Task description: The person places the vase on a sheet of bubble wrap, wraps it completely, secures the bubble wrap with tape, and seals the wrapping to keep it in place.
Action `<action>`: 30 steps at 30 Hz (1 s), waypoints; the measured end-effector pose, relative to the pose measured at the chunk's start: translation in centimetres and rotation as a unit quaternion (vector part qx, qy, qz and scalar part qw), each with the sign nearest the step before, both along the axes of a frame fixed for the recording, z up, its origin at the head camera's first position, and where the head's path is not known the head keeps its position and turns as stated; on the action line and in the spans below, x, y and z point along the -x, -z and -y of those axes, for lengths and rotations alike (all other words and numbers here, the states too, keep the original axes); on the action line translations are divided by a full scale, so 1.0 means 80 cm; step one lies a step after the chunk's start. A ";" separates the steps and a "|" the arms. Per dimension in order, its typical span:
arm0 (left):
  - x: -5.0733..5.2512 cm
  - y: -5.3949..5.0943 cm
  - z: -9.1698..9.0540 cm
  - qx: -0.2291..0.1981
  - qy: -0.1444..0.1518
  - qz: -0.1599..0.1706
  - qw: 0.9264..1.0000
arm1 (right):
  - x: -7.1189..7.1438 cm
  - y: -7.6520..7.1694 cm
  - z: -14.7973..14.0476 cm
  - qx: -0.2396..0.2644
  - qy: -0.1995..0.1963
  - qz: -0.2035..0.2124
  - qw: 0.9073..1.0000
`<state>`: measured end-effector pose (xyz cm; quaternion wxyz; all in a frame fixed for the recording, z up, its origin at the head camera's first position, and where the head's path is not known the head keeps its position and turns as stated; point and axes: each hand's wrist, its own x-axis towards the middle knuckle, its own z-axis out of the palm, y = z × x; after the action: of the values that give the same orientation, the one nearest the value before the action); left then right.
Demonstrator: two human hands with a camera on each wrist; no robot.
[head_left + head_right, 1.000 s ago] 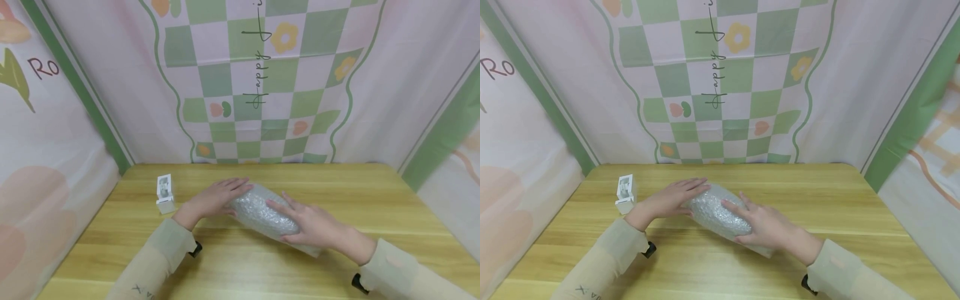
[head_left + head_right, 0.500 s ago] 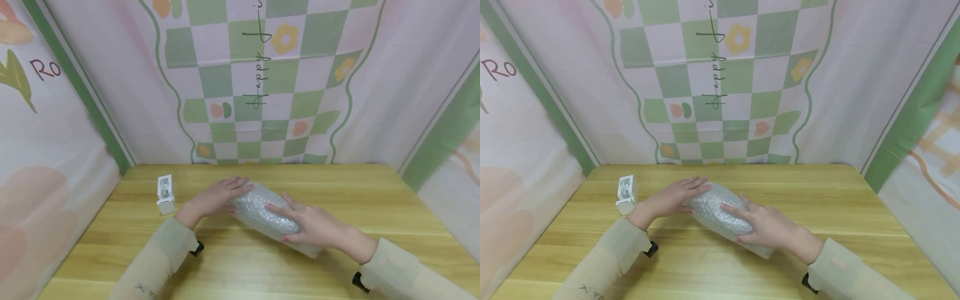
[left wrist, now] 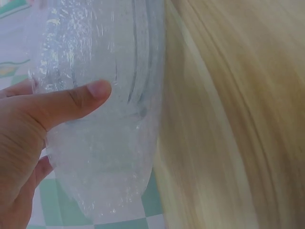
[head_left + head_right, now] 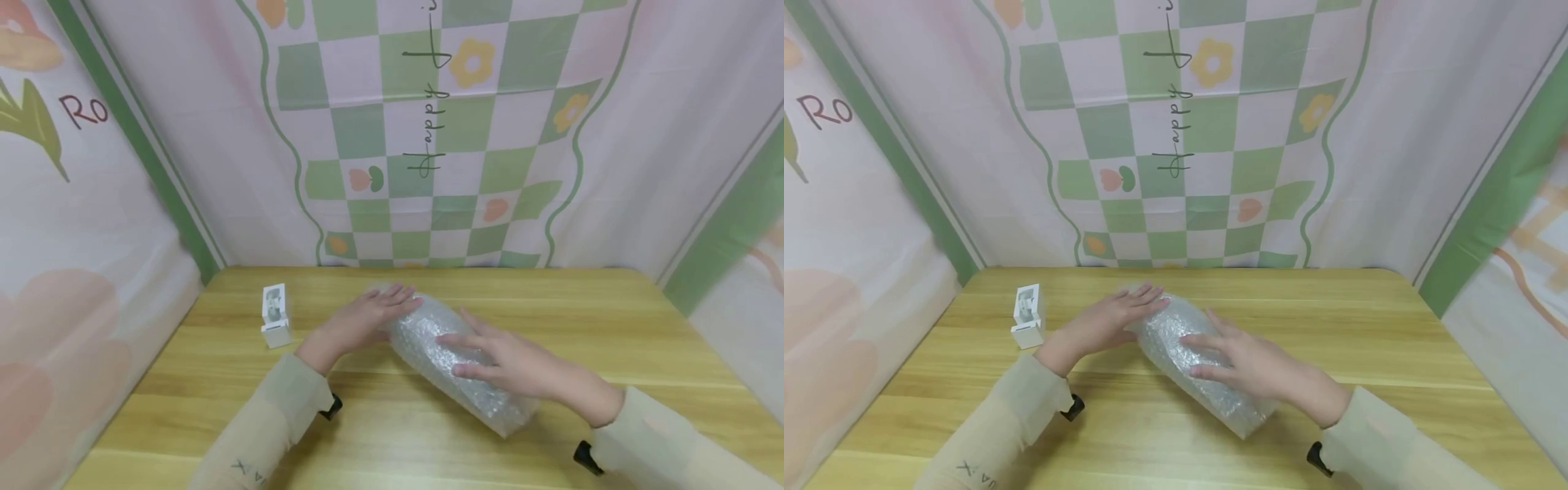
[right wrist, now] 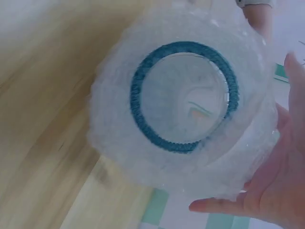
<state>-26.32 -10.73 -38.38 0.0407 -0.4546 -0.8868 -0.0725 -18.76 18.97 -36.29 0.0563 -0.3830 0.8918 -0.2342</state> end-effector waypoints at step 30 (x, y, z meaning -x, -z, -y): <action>-0.007 0.002 -0.001 -0.023 0.002 -0.012 1.000 | 0.041 0.020 0.001 0.111 -0.016 0.167 0.979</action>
<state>-25.79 -10.63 -38.53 0.0618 -0.4559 -0.8836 -0.0871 -22.03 18.86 -37.85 0.1656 -0.3563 0.8320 -0.3918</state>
